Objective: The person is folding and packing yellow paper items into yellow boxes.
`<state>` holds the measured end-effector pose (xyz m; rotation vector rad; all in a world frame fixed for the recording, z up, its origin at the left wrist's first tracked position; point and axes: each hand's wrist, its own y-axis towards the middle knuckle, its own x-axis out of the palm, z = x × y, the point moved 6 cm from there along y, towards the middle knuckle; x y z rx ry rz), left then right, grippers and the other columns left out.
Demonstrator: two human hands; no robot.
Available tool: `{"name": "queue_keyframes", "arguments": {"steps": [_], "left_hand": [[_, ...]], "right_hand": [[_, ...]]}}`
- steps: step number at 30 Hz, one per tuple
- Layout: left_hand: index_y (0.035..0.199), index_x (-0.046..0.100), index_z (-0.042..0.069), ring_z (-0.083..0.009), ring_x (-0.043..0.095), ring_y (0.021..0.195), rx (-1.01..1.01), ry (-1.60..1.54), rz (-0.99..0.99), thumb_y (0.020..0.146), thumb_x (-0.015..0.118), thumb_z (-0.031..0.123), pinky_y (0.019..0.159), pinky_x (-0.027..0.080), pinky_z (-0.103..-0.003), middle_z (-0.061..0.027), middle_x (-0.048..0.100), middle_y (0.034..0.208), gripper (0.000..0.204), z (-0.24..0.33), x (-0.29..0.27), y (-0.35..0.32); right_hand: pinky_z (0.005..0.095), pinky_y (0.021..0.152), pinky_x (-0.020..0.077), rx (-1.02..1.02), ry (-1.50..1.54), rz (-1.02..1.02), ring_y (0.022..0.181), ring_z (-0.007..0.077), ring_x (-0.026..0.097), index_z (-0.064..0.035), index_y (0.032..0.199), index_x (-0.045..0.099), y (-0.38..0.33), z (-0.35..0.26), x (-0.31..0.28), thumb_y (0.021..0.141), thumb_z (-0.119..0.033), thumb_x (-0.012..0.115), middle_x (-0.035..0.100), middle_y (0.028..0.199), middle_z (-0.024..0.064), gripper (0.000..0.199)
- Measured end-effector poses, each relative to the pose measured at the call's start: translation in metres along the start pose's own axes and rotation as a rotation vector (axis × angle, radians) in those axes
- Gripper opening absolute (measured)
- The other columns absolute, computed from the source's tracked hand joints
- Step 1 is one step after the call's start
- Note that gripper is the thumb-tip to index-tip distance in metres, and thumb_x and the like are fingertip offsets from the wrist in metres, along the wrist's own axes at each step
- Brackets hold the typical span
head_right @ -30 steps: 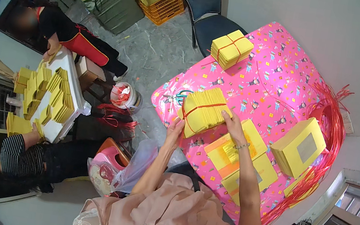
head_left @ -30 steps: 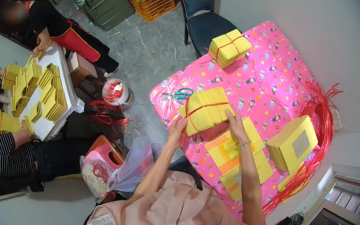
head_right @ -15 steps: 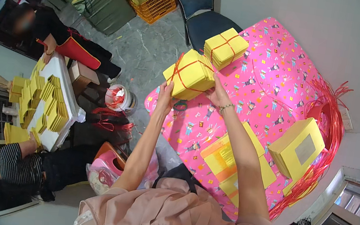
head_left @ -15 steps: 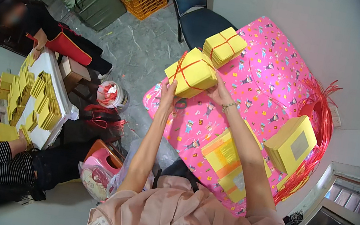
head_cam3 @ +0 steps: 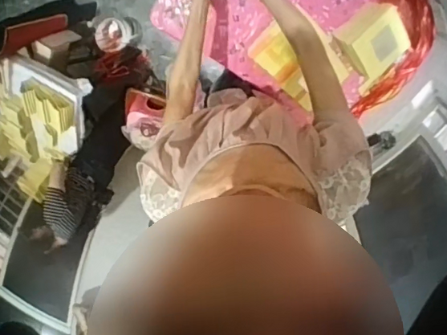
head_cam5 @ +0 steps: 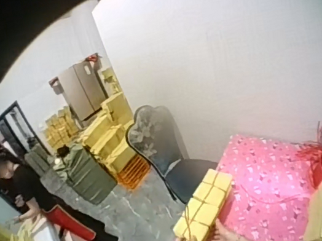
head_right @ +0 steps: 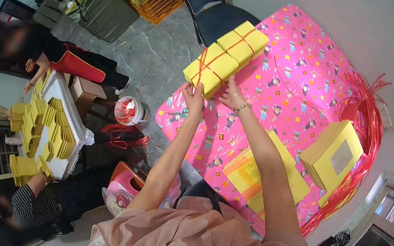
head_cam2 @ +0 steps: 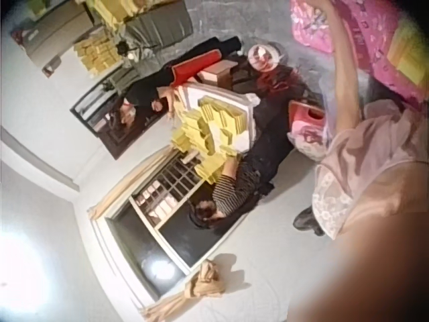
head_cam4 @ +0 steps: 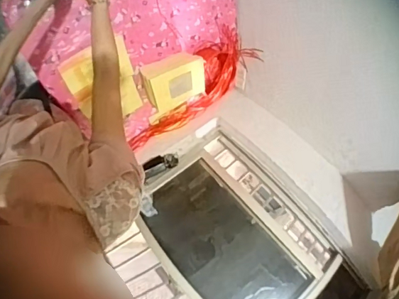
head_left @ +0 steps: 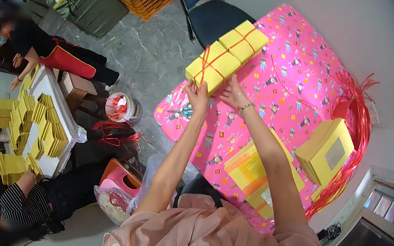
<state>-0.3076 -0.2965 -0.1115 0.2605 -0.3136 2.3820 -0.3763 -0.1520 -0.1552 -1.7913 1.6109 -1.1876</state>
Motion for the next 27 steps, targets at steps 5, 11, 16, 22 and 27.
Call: {"name": "queue_keyframes", "arguments": {"steps": [5,11,16,22,27], "left_hand": [[0.134,0.032,-0.004,-0.0244,0.044,0.128,-0.005,0.069,-0.008,0.091,0.066,0.011,0.108,0.033,-0.035,-0.0190,0.044,0.138,0.057,0.013,-0.001,0.004],[0.143,0.029,-0.002,-0.0222,0.045,0.122,-0.150,0.105,-0.090,0.085,0.075,0.029,0.098,0.041,-0.034,-0.0192,0.033,0.144,0.079,0.029,-0.013,-0.020],[0.141,0.035,0.003,-0.0224,0.048,0.114,-0.025,0.368,-0.270,0.084,0.075,0.023,0.088,0.047,-0.034,-0.0147,0.039,0.140,0.073,0.035,-0.047,-0.113],[0.137,0.045,0.000,-0.0254,0.055,0.108,0.215,0.668,-0.824,0.079,0.079,0.023,0.088,0.048,-0.034,-0.0168,0.053,0.125,0.072,0.029,-0.070,-0.242],[0.144,0.035,-0.002,-0.0263,0.055,0.117,0.156,0.747,-0.875,0.082,0.076,0.025,0.096,0.047,-0.039,-0.0197,0.053,0.131,0.080,0.016,-0.070,-0.269]], "right_hand": [[0.0241,0.067,0.0496,-0.359,-0.319,-0.065,0.077,0.0101,0.058,-0.0067,0.128,0.057,-0.057,-0.002,-0.030,0.098,-0.039,0.053,0.065,0.102,0.0076,0.044],[0.0253,0.079,0.0513,-0.635,-0.460,0.041,0.090,0.0138,0.063,-0.0023,0.116,0.060,-0.184,-0.005,-0.109,0.101,-0.020,0.049,0.065,0.100,0.0043,0.026],[0.0288,0.074,0.0512,-0.812,-0.515,0.145,0.087,0.0142,0.064,0.0001,0.110,0.061,-0.259,0.058,-0.177,0.098,-0.016,0.054,0.065,0.095,0.0053,0.022],[0.0389,0.084,0.0477,-0.906,-1.003,0.289,0.094,0.0299,0.058,-0.0004,0.107,0.061,-0.337,0.131,-0.178,0.082,-0.012,0.068,0.058,0.097,0.0132,0.028],[0.0417,0.093,0.0416,-1.052,-1.239,0.426,0.110,0.0324,0.049,-0.0060,0.117,0.056,-0.356,0.169,-0.169,0.073,-0.024,0.077,0.052,0.115,0.0121,0.052]]}}
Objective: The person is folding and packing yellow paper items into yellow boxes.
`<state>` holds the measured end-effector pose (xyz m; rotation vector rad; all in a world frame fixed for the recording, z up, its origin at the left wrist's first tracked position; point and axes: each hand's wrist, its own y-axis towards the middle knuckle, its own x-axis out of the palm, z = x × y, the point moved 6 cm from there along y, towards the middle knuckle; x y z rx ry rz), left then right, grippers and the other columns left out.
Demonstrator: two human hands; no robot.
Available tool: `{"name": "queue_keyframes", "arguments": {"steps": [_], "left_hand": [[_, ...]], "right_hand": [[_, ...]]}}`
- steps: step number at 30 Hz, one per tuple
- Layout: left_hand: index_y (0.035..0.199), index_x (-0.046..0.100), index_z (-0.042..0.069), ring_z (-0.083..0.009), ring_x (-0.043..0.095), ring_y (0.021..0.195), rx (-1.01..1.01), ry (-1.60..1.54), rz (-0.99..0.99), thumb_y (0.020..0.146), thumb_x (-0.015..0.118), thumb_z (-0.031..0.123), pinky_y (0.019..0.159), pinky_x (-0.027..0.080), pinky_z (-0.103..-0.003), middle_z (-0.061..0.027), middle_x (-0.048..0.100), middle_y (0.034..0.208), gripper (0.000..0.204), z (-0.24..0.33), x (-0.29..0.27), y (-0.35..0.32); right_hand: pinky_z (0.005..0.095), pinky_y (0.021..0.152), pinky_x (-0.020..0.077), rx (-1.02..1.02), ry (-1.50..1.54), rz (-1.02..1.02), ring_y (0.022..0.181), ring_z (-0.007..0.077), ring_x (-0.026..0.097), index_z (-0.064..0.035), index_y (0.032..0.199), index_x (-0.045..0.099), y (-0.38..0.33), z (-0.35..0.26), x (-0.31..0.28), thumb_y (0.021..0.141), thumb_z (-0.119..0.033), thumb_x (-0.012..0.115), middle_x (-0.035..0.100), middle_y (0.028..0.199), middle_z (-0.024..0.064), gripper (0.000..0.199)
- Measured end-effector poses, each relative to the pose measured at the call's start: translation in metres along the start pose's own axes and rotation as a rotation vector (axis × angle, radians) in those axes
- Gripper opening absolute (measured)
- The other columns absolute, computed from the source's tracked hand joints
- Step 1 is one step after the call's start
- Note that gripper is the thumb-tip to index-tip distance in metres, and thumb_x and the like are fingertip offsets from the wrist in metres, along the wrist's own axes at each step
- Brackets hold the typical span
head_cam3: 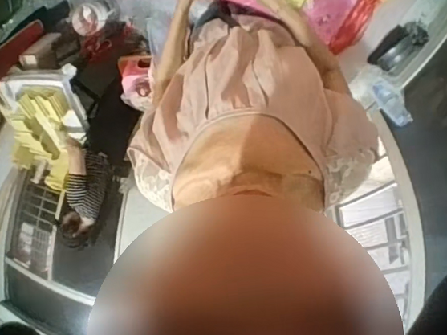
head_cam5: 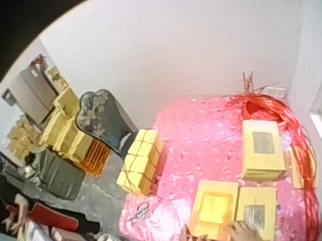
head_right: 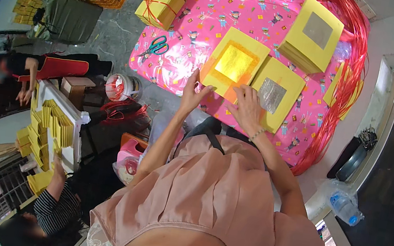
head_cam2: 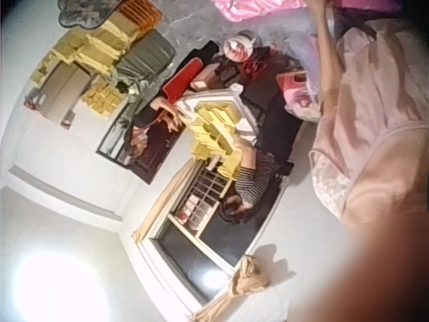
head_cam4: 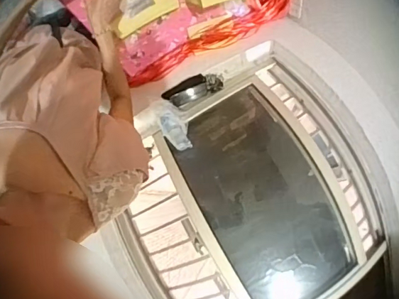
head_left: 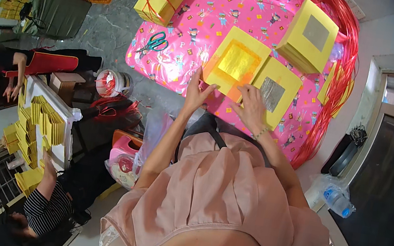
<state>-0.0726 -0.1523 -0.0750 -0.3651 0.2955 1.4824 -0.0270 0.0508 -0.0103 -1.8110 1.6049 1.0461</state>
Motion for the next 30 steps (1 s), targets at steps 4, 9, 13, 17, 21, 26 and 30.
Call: {"name": "queue_keyframes", "arguments": {"steps": [4,9,13,17,21,26,30], "left_hand": [[0.141,0.036,-0.007,-0.0269,0.058,0.113,0.001,-0.027,0.020,0.080,0.077,0.025,0.094,0.047,-0.037,-0.0213,0.057,0.125,0.080,0.000,0.006,0.000],[0.139,0.038,-0.007,-0.0253,0.059,0.111,-0.046,-0.090,0.066,0.078,0.078,0.020,0.094,0.047,-0.036,-0.0189,0.059,0.123,0.079,0.003,0.008,-0.002],[0.142,0.036,-0.006,-0.0257,0.057,0.117,-0.072,-0.130,0.002,0.078,0.078,0.017,0.096,0.047,-0.036,-0.0190,0.056,0.129,0.080,0.002,0.010,-0.006],[0.148,0.031,0.004,-0.0233,0.048,0.129,-0.078,-0.173,-0.025,0.080,0.078,0.020,0.103,0.041,-0.039,-0.0132,0.050,0.139,0.084,-0.019,0.006,-0.007],[0.148,0.031,0.006,-0.0225,0.048,0.129,-0.100,-0.222,-0.117,0.081,0.077,0.018,0.102,0.041,-0.039,-0.0113,0.048,0.142,0.083,-0.023,0.006,-0.005],[0.147,0.034,0.008,-0.0216,0.051,0.126,-0.164,-0.267,-0.137,0.078,0.078,0.015,0.101,0.042,-0.038,-0.0118,0.050,0.140,0.082,-0.025,0.002,0.001],[0.145,0.039,0.010,-0.0269,0.050,0.127,-0.087,-0.283,-0.063,0.075,0.081,0.016,0.102,0.042,-0.040,-0.0148,0.049,0.140,0.082,-0.016,-0.003,0.006]], "right_hand": [[0.0421,0.092,0.0418,-0.014,-0.069,0.042,0.109,0.0300,0.050,-0.0077,0.117,0.056,-0.010,0.006,0.009,0.072,-0.028,0.078,0.052,0.115,0.0104,0.054],[0.0419,0.091,0.0420,-0.056,-0.087,0.077,0.109,0.0290,0.050,-0.0078,0.115,0.057,-0.013,0.018,0.017,0.074,-0.028,0.076,0.053,0.115,0.0097,0.050],[0.0423,0.090,0.0425,-0.088,-0.093,0.112,0.109,0.0295,0.051,-0.0070,0.114,0.057,-0.016,0.019,0.016,0.076,-0.027,0.075,0.055,0.113,0.0102,0.047],[0.0424,0.088,0.0442,-0.089,-0.066,0.120,0.107,0.0301,0.054,-0.0071,0.107,0.062,-0.016,0.017,0.014,0.077,-0.026,0.074,0.057,0.113,0.0104,0.037],[0.0399,0.084,0.0473,0.006,0.104,0.163,0.101,0.0303,0.058,-0.0072,0.091,0.069,-0.012,0.024,0.007,0.080,-0.026,0.072,0.063,0.107,0.0097,0.022],[0.0380,0.081,0.0487,0.105,0.223,0.157,0.096,0.0298,0.060,-0.0063,0.086,0.072,-0.005,0.036,0.008,0.082,-0.025,0.071,0.064,0.101,0.0094,0.019],[0.0379,0.080,0.0490,0.172,0.247,0.080,0.092,0.0287,0.062,-0.0054,0.083,0.073,0.004,0.041,0.007,0.082,-0.025,0.071,0.065,0.097,0.0093,0.020]]}}
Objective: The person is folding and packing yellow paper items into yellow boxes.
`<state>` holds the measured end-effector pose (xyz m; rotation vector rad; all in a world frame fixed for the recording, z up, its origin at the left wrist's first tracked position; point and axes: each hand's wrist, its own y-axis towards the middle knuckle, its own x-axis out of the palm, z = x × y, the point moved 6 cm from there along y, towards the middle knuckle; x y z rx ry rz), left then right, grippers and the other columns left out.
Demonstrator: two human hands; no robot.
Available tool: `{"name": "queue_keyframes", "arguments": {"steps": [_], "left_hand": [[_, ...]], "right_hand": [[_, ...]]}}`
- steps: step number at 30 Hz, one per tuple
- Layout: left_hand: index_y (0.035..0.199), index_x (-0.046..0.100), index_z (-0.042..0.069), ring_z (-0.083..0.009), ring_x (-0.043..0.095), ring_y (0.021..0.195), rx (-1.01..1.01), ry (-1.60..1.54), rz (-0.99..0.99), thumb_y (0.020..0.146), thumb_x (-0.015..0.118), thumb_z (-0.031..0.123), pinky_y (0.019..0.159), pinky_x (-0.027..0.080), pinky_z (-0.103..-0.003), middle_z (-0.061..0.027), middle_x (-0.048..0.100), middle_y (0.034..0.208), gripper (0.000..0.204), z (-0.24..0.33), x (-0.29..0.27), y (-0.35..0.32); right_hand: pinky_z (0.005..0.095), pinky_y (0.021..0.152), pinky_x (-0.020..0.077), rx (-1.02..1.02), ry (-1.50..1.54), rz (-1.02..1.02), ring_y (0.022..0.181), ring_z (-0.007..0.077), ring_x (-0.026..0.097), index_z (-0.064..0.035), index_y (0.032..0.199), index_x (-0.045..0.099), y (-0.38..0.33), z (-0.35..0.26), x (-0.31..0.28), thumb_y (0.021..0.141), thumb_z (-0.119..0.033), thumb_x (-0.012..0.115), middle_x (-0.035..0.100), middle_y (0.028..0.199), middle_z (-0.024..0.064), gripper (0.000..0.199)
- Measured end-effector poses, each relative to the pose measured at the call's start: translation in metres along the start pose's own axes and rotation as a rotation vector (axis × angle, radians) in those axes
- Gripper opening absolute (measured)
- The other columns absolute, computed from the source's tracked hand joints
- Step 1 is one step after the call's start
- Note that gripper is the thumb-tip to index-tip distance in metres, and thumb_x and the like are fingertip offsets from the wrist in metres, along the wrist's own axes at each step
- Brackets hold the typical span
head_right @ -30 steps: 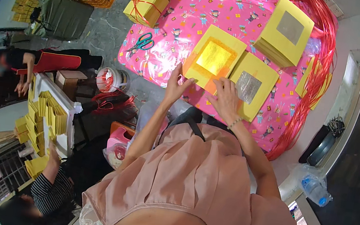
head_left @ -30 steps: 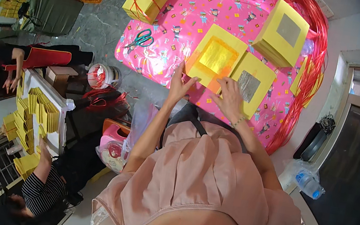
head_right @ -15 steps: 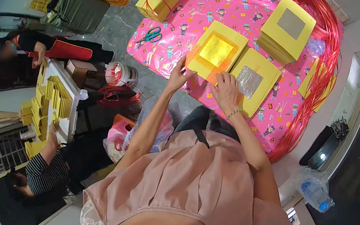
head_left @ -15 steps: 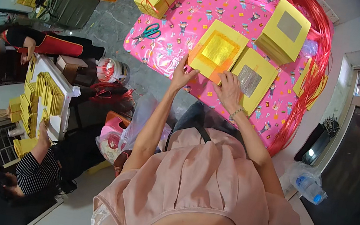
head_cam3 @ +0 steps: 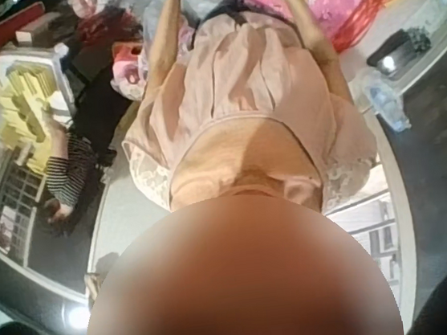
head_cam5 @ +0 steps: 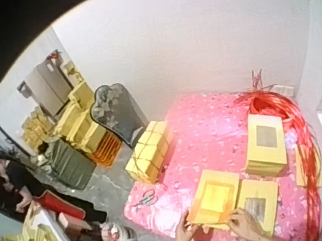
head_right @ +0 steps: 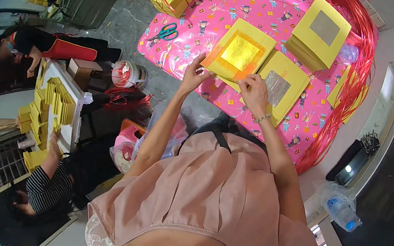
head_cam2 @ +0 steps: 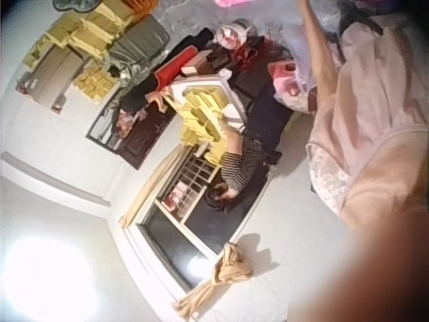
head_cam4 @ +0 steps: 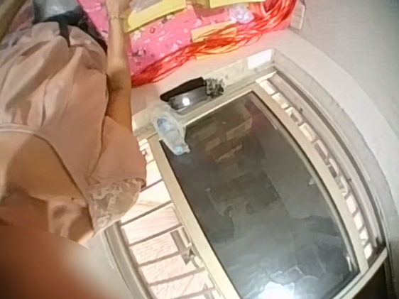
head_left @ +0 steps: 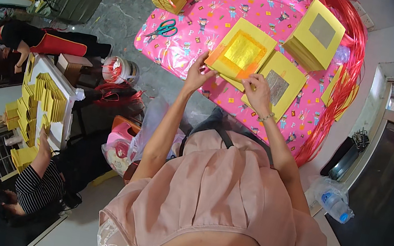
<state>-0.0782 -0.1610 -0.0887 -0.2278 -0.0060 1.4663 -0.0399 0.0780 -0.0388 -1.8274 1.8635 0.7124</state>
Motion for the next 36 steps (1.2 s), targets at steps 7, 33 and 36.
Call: {"name": "queue_keyframes", "arguments": {"steps": [7,33,36], "left_hand": [[0.135,0.052,0.015,-0.0404,0.039,0.131,0.422,0.609,0.014,0.068,0.084,0.025,0.107,0.037,-0.047,-0.0190,0.041,0.142,0.074,0.053,0.009,-0.008],[0.102,0.072,0.012,-0.0339,0.044,0.128,0.398,0.607,-0.117,0.071,0.078,0.013,0.105,0.040,-0.044,-0.0080,0.062,0.123,0.031,0.043,0.023,0.005],[0.101,0.072,0.011,-0.0345,0.044,0.129,0.393,0.593,-0.125,0.070,0.078,0.012,0.105,0.039,-0.045,-0.0080,0.062,0.123,0.031,0.041,0.023,0.005]], "right_hand": [[0.0357,0.079,0.0496,0.105,0.114,-0.054,0.090,0.0261,0.063,-0.0048,0.083,0.075,0.007,0.018,0.004,0.081,-0.025,0.072,0.066,0.095,0.0089,0.021],[0.0367,0.079,0.0463,0.191,0.259,-0.082,0.088,0.0257,0.058,-0.0036,0.077,0.074,0.008,0.037,0.019,0.078,-0.026,0.072,0.062,0.092,0.0086,0.023],[0.0371,0.079,0.0463,0.151,0.217,-0.070,0.089,0.0259,0.058,-0.0040,0.077,0.073,0.008,0.031,0.014,0.079,-0.026,0.072,0.063,0.092,0.0084,0.023]]}}
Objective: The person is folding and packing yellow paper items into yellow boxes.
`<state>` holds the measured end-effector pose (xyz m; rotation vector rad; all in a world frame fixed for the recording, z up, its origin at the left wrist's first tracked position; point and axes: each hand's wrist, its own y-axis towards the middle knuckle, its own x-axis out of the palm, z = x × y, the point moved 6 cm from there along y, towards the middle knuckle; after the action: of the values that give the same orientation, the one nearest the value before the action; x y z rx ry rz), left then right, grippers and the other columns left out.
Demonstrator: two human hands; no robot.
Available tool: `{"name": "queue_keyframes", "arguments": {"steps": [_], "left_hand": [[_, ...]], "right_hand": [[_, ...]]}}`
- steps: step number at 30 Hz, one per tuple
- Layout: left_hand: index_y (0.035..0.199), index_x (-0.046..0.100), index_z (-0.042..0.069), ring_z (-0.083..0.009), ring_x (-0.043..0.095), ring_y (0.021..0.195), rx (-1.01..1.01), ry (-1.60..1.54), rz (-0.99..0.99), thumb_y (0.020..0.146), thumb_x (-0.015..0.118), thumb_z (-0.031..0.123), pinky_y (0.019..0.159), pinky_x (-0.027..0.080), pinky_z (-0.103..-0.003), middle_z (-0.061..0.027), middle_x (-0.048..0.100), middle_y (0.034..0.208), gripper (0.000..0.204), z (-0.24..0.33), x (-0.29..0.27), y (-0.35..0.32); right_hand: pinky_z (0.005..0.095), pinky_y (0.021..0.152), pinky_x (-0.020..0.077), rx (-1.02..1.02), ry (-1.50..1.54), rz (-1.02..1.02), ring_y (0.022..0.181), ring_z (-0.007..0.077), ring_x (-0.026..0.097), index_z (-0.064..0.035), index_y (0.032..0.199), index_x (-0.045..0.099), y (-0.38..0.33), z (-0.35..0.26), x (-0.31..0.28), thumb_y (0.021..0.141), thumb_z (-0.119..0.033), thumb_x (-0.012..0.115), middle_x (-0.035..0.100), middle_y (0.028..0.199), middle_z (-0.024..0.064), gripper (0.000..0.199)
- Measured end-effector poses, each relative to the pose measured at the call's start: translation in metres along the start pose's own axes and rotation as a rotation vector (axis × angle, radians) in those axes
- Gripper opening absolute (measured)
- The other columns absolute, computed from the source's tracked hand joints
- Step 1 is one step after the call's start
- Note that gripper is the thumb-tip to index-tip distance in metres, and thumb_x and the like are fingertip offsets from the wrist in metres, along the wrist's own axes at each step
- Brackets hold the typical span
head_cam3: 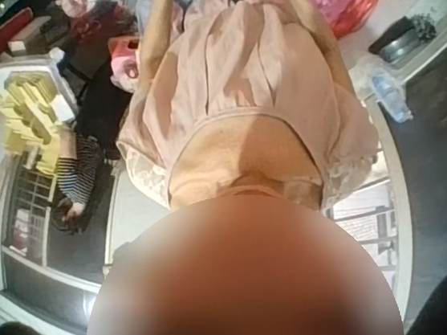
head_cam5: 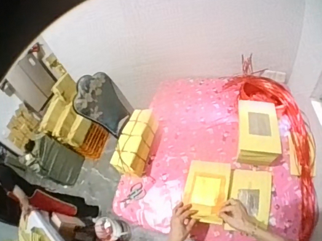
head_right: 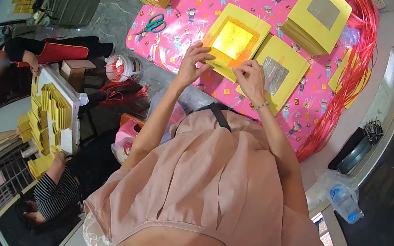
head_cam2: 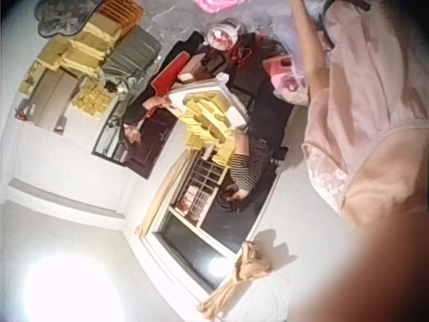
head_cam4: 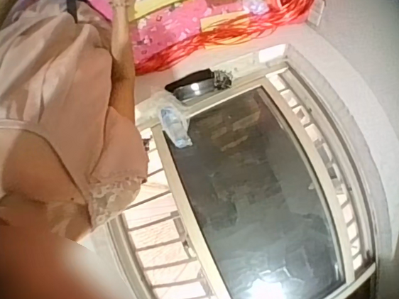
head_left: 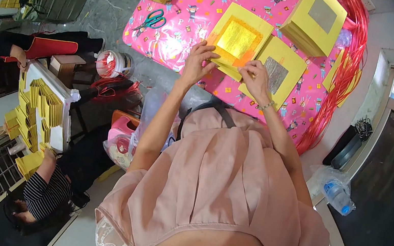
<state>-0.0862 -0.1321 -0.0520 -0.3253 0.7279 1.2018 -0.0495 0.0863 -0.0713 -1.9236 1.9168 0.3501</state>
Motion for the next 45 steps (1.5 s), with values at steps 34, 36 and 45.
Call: {"name": "queue_keyframes", "arguments": {"steps": [34,36,45], "left_hand": [[0.104,0.073,0.017,-0.0319,0.044,0.128,0.068,0.262,-0.059,0.064,0.084,0.040,0.106,0.032,-0.046,-0.0078,0.061,0.122,0.047,0.022,-0.011,0.004],[0.104,0.074,0.016,-0.0326,0.045,0.127,0.053,0.221,-0.076,0.062,0.083,0.045,0.110,0.026,-0.052,-0.0086,0.060,0.121,0.052,0.016,-0.009,0.006],[0.107,0.072,0.016,-0.0311,0.046,0.122,0.088,0.229,-0.118,0.064,0.083,0.031,0.103,0.037,-0.047,-0.0092,0.058,0.123,0.047,0.020,-0.009,0.004]], "right_hand": [[0.0365,0.077,0.0484,-0.158,-0.126,-0.061,0.088,0.0257,0.061,-0.0084,0.082,0.075,-0.003,-0.024,-0.013,0.081,-0.031,0.074,0.066,0.094,0.0062,0.023],[0.0367,0.077,0.0484,-0.152,-0.113,-0.055,0.087,0.0258,0.061,-0.0079,0.081,0.075,-0.005,-0.026,-0.013,0.081,-0.031,0.074,0.066,0.094,0.0062,0.023],[0.0376,0.078,0.0486,-0.361,-0.411,-0.052,0.094,0.0247,0.058,-0.0095,0.084,0.071,-0.014,-0.052,-0.012,0.070,-0.029,0.080,0.062,0.099,0.0029,0.025]]}}
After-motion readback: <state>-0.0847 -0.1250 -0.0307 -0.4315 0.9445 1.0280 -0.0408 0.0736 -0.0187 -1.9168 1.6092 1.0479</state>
